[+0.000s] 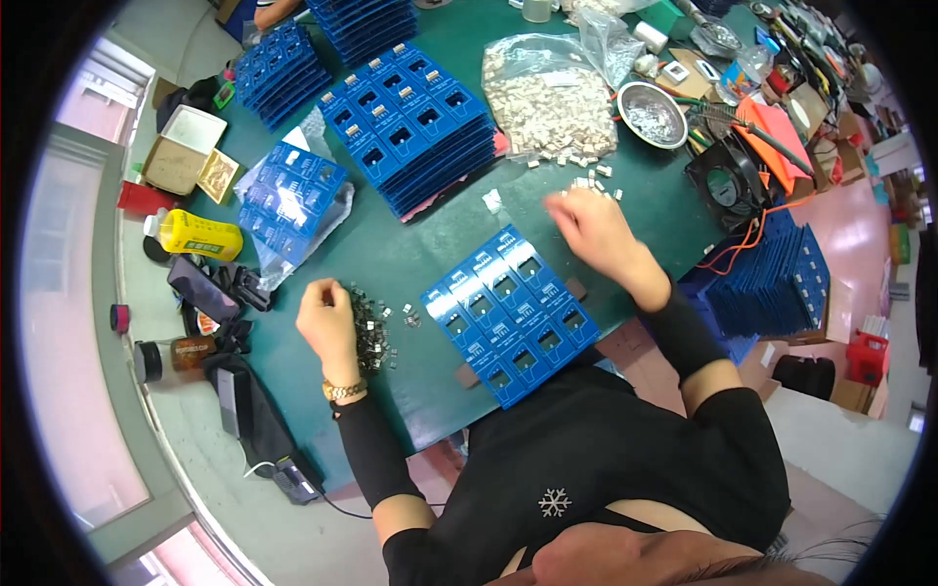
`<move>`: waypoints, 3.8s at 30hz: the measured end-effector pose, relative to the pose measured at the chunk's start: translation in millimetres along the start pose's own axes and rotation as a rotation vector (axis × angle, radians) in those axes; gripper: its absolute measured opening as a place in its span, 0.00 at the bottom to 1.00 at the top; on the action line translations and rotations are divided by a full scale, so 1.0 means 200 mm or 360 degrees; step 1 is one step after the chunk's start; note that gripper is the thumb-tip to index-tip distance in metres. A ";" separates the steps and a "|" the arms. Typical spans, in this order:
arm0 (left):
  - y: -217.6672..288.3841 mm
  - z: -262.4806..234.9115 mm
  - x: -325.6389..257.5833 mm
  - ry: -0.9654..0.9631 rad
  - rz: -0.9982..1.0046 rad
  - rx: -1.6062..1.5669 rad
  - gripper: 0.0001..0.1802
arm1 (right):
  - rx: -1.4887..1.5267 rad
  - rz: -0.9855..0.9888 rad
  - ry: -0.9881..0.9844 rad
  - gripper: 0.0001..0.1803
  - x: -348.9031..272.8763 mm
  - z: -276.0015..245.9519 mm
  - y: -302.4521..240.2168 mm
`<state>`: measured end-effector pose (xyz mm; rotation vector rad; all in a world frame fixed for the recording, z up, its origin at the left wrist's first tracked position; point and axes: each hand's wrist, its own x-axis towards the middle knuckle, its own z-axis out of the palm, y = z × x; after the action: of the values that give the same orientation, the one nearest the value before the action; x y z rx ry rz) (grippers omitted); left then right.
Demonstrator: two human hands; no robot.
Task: The person places small electronic components by hand into designated slots on blue plastic trays.
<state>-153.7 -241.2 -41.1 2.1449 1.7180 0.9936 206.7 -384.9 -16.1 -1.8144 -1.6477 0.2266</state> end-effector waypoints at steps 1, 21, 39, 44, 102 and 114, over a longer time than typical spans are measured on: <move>0.04 -0.01 0.00 0.0004 0.0017 -0.0131 0.03 | -0.0042 -0.0112 0.0159 0.07 0.08 0.03 0.09; 0.31 0.06 -0.21 -0.0662 0.0481 -0.0308 0.04 | -0.0209 -0.0429 -0.0296 0.06 0.38 0.04 0.30; 0.34 0.08 -0.21 -0.0750 0.0520 -0.0168 0.05 | -0.0175 -0.0682 -0.0202 0.04 0.35 0.09 0.23; 0.34 0.07 -0.19 -0.0772 0.0559 -0.0143 0.05 | 0.0126 -0.0660 -0.0273 0.05 0.34 0.18 0.05; 0.31 -0.04 -0.18 -0.0466 0.0437 -0.0180 0.04 | 0.0261 -0.0561 -0.0542 0.12 0.24 0.31 -0.24; 0.42 0.09 -0.24 -0.0458 0.0451 -0.0444 0.04 | -0.0378 0.0123 0.0060 0.05 0.06 0.06 0.18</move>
<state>-81.6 -305.2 -24.9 2.2484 1.0993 0.8749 232.0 -368.0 -43.1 -2.0478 -1.6364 0.0301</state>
